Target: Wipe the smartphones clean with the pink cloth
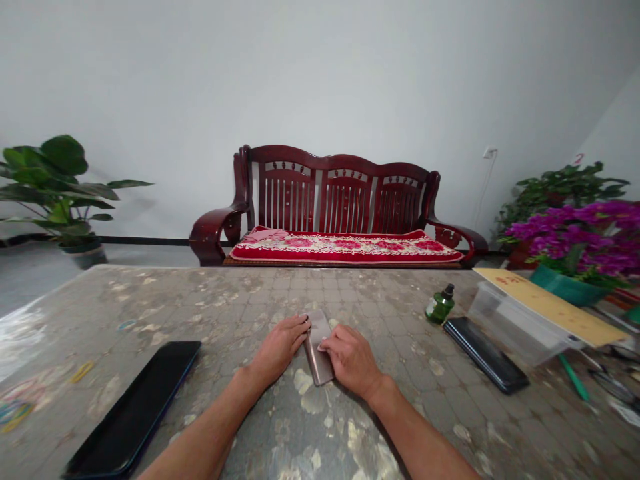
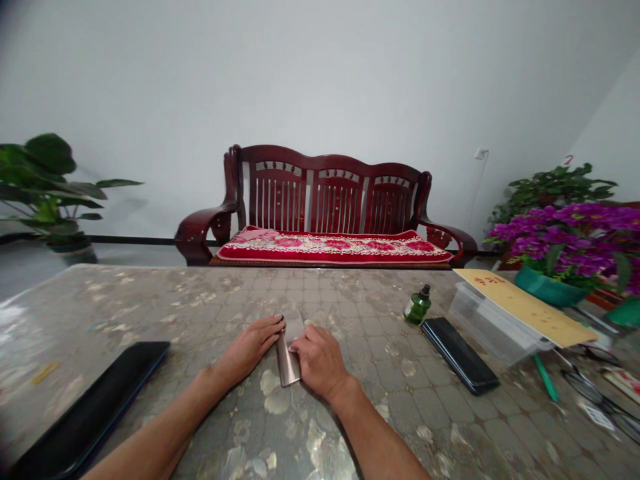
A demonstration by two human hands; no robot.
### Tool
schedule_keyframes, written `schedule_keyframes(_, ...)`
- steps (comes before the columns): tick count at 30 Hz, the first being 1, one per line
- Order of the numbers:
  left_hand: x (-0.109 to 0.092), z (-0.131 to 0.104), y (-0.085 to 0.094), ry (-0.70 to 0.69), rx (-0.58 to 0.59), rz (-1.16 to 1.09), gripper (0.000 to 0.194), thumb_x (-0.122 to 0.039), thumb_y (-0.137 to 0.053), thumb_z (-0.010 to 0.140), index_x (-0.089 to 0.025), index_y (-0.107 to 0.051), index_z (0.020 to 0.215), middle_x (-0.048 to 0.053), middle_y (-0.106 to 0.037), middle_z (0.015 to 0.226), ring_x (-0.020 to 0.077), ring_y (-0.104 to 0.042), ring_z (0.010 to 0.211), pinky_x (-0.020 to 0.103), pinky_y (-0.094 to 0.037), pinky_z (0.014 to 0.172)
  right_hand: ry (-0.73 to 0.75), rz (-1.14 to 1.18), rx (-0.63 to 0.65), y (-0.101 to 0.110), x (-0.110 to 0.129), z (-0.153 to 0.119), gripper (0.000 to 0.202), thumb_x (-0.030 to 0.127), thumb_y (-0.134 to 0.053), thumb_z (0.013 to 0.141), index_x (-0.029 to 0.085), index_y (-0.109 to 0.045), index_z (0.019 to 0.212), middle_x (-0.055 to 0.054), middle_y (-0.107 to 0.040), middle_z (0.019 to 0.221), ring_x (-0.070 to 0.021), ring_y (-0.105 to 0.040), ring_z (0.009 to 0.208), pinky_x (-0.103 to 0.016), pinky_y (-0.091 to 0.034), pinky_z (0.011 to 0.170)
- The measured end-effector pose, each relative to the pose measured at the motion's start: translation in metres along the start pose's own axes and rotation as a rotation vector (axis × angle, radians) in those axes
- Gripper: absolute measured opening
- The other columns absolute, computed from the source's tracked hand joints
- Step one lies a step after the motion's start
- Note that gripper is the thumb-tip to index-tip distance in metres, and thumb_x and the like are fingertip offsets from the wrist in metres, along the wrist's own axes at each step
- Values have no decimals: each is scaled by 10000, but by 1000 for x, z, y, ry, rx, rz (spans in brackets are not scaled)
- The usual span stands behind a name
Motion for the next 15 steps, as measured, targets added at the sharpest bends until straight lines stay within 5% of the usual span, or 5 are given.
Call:
schedule_keyframes(4, 1, 0, -1, -5, -11, -14, 329, -206, -514, 967, -216, -673, 1255, 78, -614, 1375, 236, -559, 1289, 404, -432, 1112, -43, -1, -30, 1, -5, 0, 199, 122, -557, 923, 239, -715, 898, -22, -596, 849, -171, -536, 818, -280, -395, 742)
schedule_keyframes(10, 2, 1, -1, 7, -11, -18, 323, -204, -528, 963, -217, -677, 1249, 80, -620, 1368, 237, -563, 1285, 399, -432, 1112, 90, 31, 37, -2, 5, -1, 195, 99, -574, 884, 239, -708, 870, -22, -605, 835, -174, -532, 813, -284, -387, 729)
schedule_keyframes(15, 2, 0, 0, -3, -18, -38, 321, -213, -510, 970, -233, -679, 1243, 67, -619, 1371, 233, -561, 1287, 396, -424, 1117, -35, 2, -14, -1, -3, 2, 193, 121, -568, 918, 239, -718, 889, -21, -609, 855, -167, -539, 820, -276, -393, 749)
Point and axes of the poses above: each hand's wrist, its own z-axis towards the middle knuckle, its own y-axis out of the back of the hand, x = y × z, the point moved 4 cm from there along z, towards the middle knuckle
